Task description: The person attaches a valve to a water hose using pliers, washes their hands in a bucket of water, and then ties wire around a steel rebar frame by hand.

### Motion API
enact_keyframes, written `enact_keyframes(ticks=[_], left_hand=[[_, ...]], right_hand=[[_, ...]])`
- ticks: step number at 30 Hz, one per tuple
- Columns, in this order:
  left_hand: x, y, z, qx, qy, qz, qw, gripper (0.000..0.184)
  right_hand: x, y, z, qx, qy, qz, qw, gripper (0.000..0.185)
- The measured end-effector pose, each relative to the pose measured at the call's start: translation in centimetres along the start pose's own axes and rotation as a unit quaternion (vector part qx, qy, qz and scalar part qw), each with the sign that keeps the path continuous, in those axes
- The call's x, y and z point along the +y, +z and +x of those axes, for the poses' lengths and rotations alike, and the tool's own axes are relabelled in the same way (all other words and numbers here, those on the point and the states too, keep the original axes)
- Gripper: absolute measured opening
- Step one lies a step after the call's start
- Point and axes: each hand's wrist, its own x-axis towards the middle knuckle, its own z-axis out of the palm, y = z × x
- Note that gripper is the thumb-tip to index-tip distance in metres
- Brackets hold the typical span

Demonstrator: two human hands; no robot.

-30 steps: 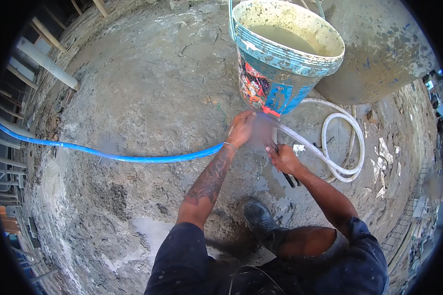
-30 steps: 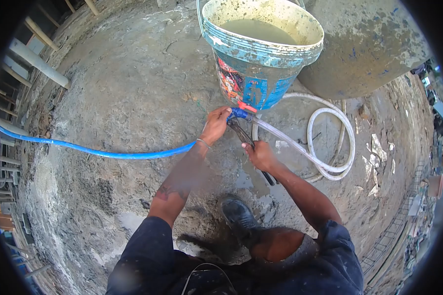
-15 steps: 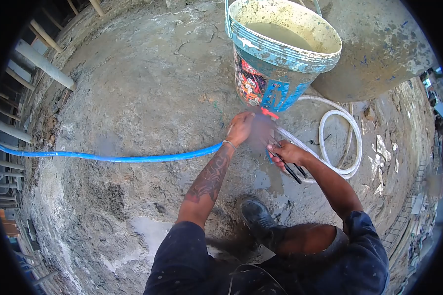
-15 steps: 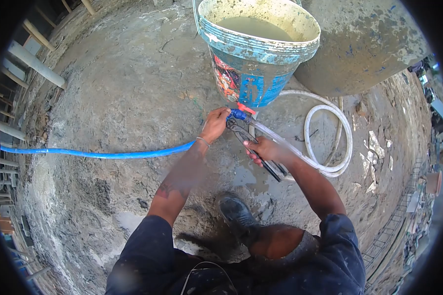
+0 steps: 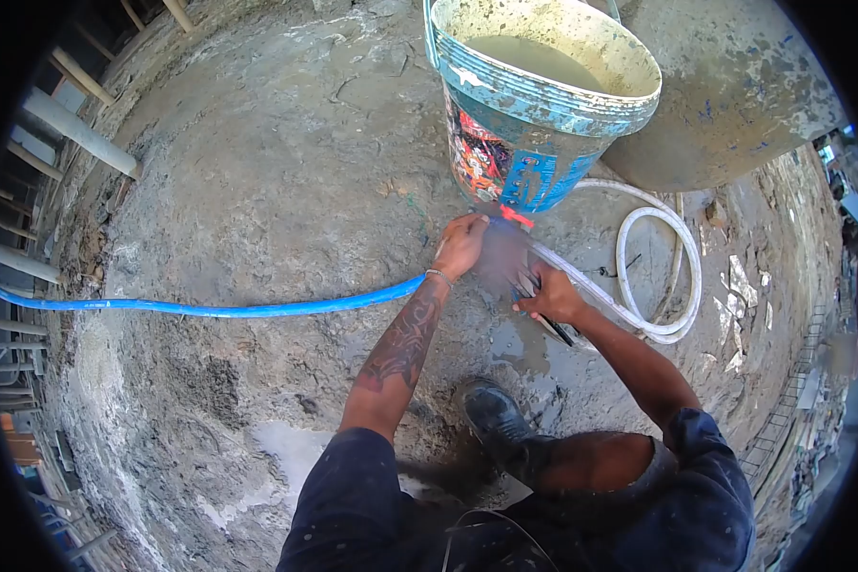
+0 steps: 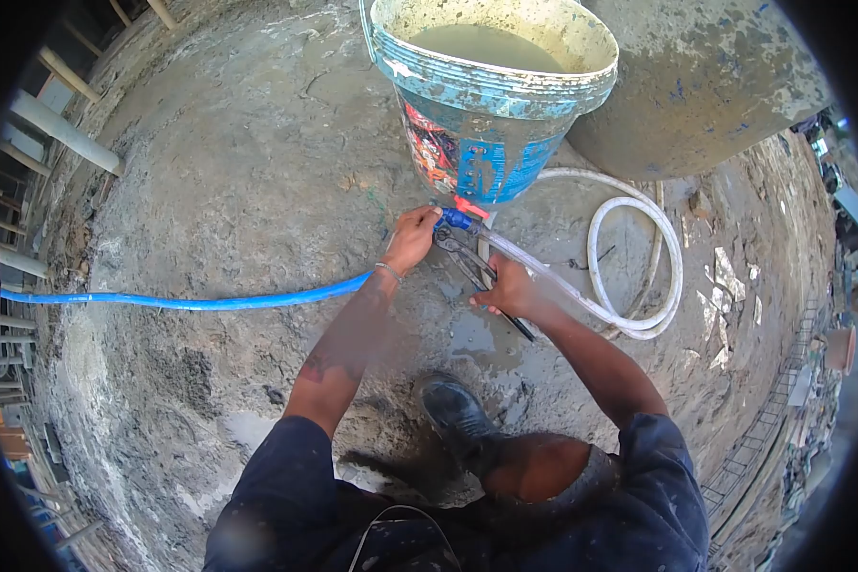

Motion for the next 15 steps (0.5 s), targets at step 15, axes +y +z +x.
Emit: enact_keyframes(ticks=[15], left_hand=[[-0.3,-0.2,-0.1,-0.019,-0.047,-0.014,0.999,0.028]], right_hand=[[2.4,2.6,0.3,0.069,-0.038,-0.064,0.995,0.041]])
